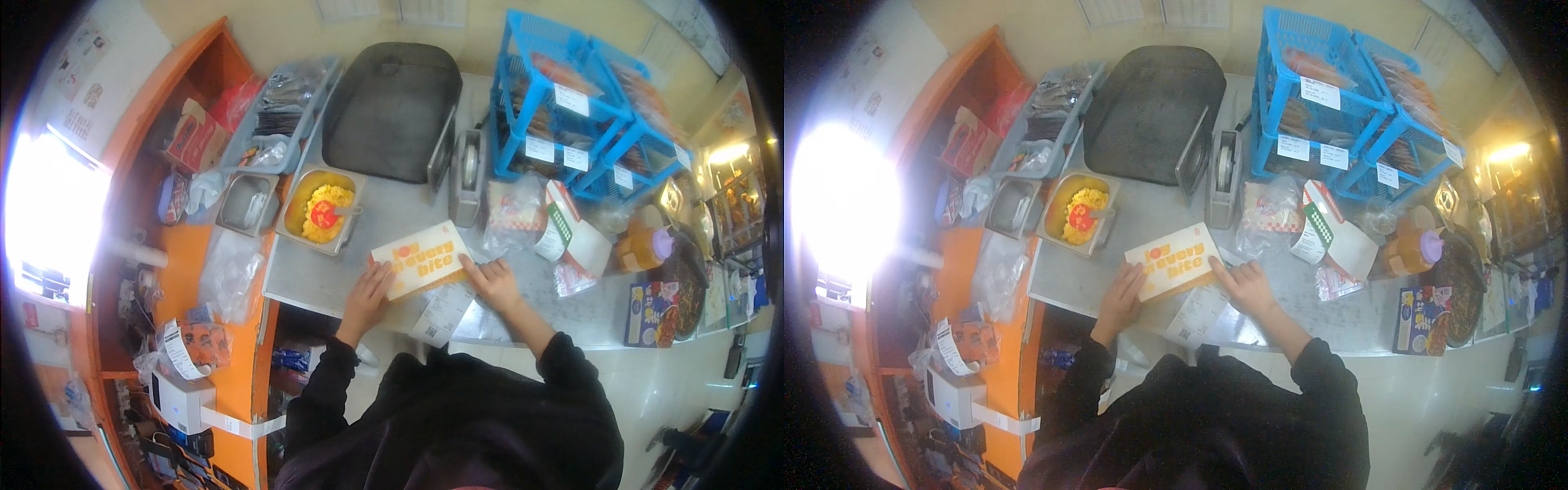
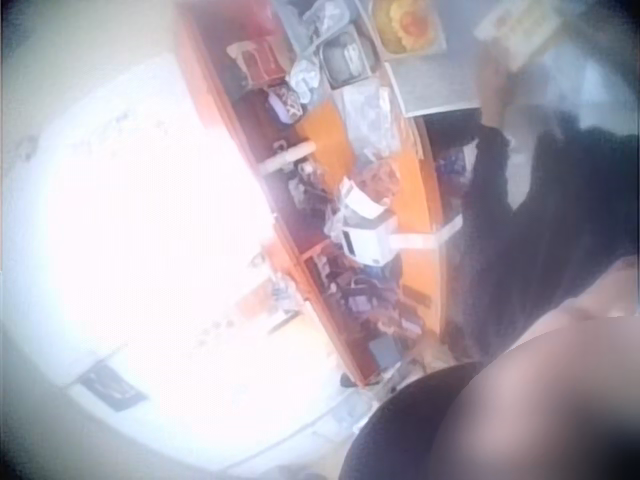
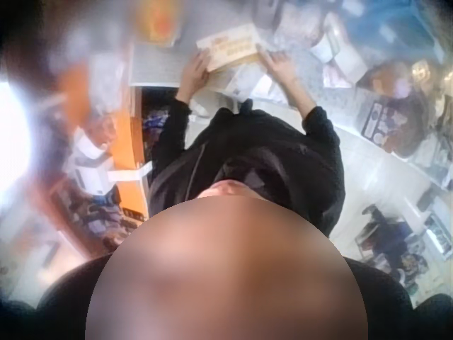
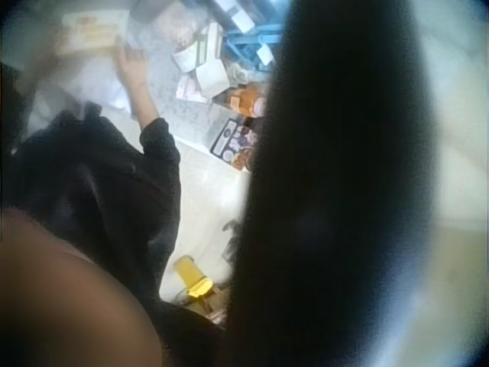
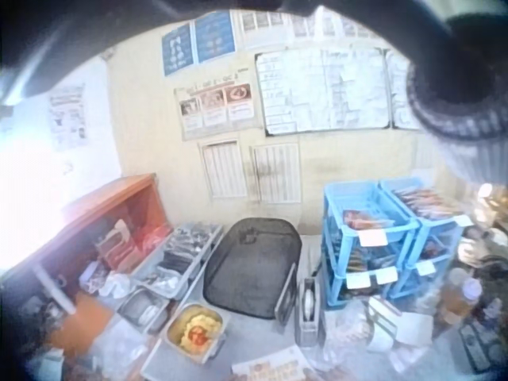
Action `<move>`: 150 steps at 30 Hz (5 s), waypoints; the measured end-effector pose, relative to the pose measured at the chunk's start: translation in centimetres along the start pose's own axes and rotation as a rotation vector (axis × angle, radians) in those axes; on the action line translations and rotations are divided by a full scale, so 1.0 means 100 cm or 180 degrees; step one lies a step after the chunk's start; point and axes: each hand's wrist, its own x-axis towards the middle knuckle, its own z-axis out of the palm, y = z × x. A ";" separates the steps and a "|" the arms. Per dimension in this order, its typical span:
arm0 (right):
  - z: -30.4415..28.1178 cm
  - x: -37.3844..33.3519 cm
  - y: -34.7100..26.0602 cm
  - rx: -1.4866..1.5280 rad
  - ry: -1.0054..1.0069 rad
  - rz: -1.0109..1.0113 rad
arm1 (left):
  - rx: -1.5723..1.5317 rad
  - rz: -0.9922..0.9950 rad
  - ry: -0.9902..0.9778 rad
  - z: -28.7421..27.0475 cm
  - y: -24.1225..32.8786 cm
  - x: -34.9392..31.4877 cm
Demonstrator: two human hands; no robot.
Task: The person assembles a takeout meal by placing rice and fried chicken into a box, adding a side of corn, and inserting a receipt. They then wipe the display case glass and scoop a brown condiment into a container.
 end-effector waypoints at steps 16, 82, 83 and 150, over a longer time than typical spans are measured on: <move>-0.012 0.015 -0.003 0.2057 -0.1123 0.1849 | -0.2603 -0.2999 0.0413 0.049 0.006 0.036; 0.073 0.033 -0.036 0.5264 0.1460 0.4330 | -0.3023 -0.2568 -0.0697 -0.051 0.002 -0.007; 0.067 0.029 -0.038 0.4285 0.1425 0.3988 | -0.3085 -0.2704 -0.0709 -0.052 0.003 -0.007; -0.041 -0.175 -0.115 0.0676 0.1117 0.1923 | -0.0886 0.0427 -0.1376 0.010 0.183 0.051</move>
